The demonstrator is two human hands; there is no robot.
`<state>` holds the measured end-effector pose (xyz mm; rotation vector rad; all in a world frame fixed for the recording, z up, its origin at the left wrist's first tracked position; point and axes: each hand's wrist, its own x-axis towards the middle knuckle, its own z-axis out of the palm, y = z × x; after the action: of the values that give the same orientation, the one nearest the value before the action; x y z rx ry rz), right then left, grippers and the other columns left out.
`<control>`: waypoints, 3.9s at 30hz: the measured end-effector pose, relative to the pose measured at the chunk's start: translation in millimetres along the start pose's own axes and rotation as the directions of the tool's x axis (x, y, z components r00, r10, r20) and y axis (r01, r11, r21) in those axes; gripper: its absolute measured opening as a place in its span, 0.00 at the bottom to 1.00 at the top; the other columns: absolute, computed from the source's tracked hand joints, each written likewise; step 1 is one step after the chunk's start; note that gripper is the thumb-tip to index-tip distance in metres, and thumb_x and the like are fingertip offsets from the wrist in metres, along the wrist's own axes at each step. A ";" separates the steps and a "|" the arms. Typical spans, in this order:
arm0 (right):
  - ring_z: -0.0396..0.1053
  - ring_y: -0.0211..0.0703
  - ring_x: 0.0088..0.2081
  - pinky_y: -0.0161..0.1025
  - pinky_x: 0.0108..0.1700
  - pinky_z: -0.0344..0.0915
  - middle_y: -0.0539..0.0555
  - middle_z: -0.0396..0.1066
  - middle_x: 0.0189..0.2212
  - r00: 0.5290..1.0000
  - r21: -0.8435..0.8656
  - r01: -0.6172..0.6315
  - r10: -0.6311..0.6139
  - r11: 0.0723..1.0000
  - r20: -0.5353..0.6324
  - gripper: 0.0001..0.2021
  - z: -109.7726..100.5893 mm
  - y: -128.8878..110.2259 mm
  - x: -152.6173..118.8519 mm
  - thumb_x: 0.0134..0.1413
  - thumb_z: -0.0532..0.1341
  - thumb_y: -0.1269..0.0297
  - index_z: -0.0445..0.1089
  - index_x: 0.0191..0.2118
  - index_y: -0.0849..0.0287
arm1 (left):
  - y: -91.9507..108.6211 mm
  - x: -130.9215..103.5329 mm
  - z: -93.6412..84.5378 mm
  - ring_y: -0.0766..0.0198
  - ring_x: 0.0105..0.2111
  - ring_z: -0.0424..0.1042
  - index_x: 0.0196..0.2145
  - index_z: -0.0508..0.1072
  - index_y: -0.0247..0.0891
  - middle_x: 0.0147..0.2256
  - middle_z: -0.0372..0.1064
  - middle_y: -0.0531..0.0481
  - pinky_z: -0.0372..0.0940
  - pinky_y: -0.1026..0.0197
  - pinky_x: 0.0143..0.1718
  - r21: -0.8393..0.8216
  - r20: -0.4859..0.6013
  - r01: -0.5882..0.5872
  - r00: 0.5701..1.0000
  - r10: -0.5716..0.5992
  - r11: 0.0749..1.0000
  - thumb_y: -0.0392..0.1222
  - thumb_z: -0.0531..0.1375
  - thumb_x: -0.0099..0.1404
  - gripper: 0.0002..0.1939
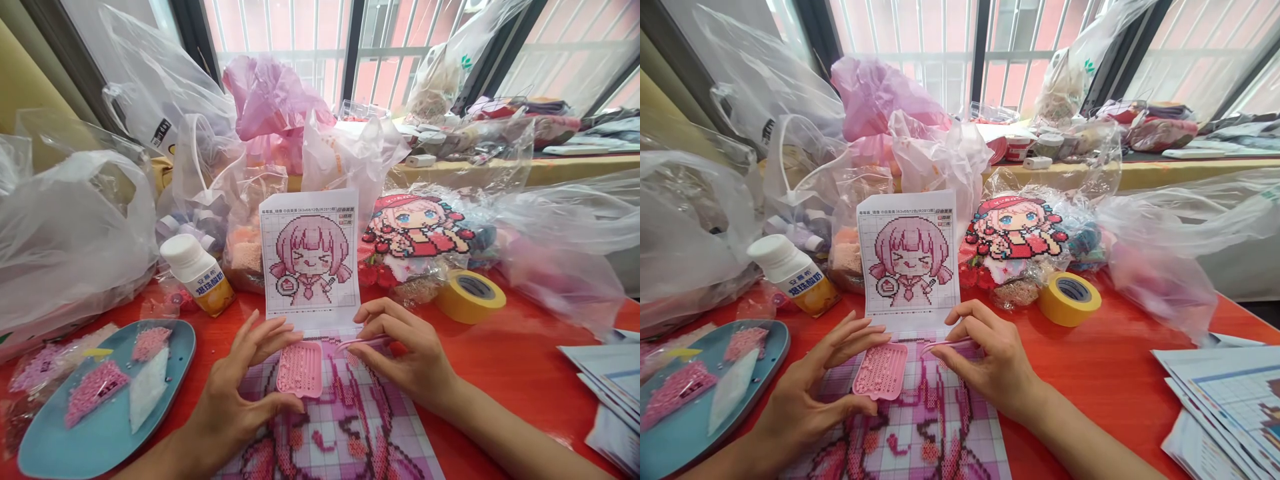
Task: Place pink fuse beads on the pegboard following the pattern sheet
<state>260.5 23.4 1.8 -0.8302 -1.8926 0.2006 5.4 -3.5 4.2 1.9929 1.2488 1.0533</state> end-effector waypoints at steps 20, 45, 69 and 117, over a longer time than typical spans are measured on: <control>0.71 0.39 0.37 0.35 0.34 0.72 0.56 0.68 0.37 0.993 0.089 -0.002 -0.008 0.996 0.115 0.01 3.5 -5.9 -4.0 0.60 0.61 0.68 0.69 0.36 0.59 | 0.6 0.1 0.9 0.54 0.57 0.70 0.59 0.60 0.54 0.49 0.79 0.54 0.43 0.40 0.68 -0.020 0.000 -0.034 0.999 0.034 0.999 0.58 0.67 0.54 0.38; 0.68 0.33 0.24 0.29 0.20 0.63 0.52 0.71 0.27 0.997 -0.161 -0.063 0.056 0.985 -0.048 0.13 -8.9 12.3 -1.6 0.55 0.65 0.61 0.65 0.25 0.59 | 5.8 -0.3 -2.7 0.56 0.58 0.69 0.57 0.62 0.60 0.49 0.78 0.58 0.50 0.42 0.66 -0.062 -0.033 0.123 0.992 -0.125 0.991 0.58 0.67 0.55 0.34; 0.62 0.28 0.18 0.28 0.17 0.57 0.48 0.67 0.22 0.999 -0.251 -0.044 0.035 0.967 -0.039 0.16 -8.3 12.2 -4.3 0.54 0.66 0.62 0.61 0.22 0.58 | 4.5 -1.3 -3.4 0.52 0.59 0.68 0.57 0.65 0.55 0.49 0.78 0.54 0.52 0.43 0.66 -0.049 -0.038 0.130 0.991 -0.132 0.990 0.55 0.69 0.55 0.34; 0.72 0.43 0.44 0.40 0.44 0.72 0.59 0.70 0.42 0.995 -0.192 -0.088 0.076 0.977 -0.072 0.15 -3.3 8.3 -4.1 0.63 0.52 0.73 0.67 0.52 0.58 | 2.9 -2.3 -3.8 0.54 0.59 0.67 0.56 0.65 0.62 0.49 0.78 0.59 0.54 0.44 0.64 0.004 -0.055 0.136 0.989 -0.135 0.991 0.57 0.69 0.54 0.33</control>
<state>268.1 26.4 -3.6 -1.0360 -1.8386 0.0385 2.9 -6.6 7.8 1.8670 1.3973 1.0436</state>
